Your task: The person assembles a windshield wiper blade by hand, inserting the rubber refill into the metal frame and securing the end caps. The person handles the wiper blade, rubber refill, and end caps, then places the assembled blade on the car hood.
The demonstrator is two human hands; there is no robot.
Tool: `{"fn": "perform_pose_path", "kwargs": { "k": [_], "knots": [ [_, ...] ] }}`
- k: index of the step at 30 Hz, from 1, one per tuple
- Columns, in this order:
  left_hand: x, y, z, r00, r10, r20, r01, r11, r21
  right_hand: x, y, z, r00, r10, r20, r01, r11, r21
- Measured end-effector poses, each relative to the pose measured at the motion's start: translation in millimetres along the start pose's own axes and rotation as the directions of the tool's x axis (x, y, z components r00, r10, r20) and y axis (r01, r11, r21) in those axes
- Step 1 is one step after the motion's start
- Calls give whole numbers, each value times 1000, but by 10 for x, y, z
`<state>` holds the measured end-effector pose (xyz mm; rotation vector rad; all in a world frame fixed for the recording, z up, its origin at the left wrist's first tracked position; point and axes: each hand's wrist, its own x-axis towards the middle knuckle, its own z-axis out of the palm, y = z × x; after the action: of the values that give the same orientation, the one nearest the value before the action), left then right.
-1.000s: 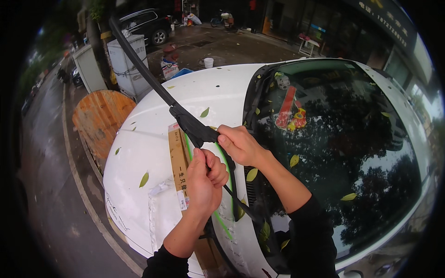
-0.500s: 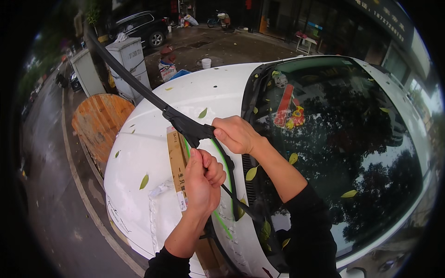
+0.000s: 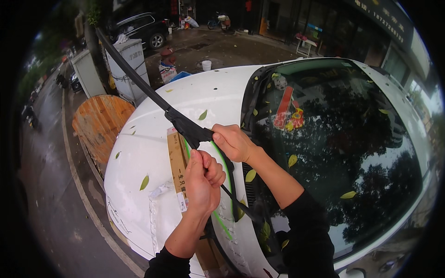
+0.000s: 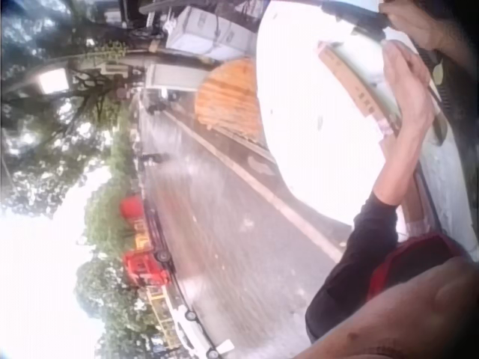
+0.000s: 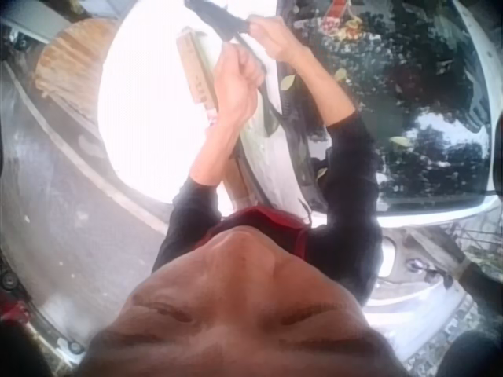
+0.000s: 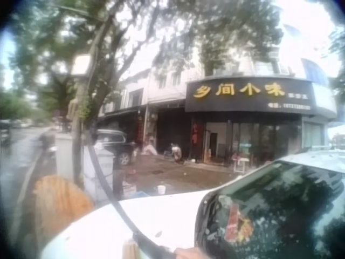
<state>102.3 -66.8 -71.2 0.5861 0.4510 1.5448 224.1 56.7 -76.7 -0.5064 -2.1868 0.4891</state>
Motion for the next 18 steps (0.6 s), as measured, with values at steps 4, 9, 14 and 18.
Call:
{"fn": "perform_pose_path", "kwargs": {
  "k": [4, 9, 14, 18],
  "knots": [
    [4, -7, -36, 1000, 1, 9, -1, 1000, 22, -158, -185, 132, 985, 172, -30, -166, 975, 146],
    [10, 2, -58, 1000, -4, -3, 5, 998, 57, -248, -538, 175, 916, 400, 6, -386, 880, 276],
    [8, -9, -96, 1000, 4, 22, -3, 1000, -5, -264, -677, 215, 869, 494, 19, -468, 808, 358],
    [2, -9, -66, 1000, 6, -12, -5, 999, 47, -226, -457, 119, 945, 327, -8, -320, 930, 181]
  ]
}}
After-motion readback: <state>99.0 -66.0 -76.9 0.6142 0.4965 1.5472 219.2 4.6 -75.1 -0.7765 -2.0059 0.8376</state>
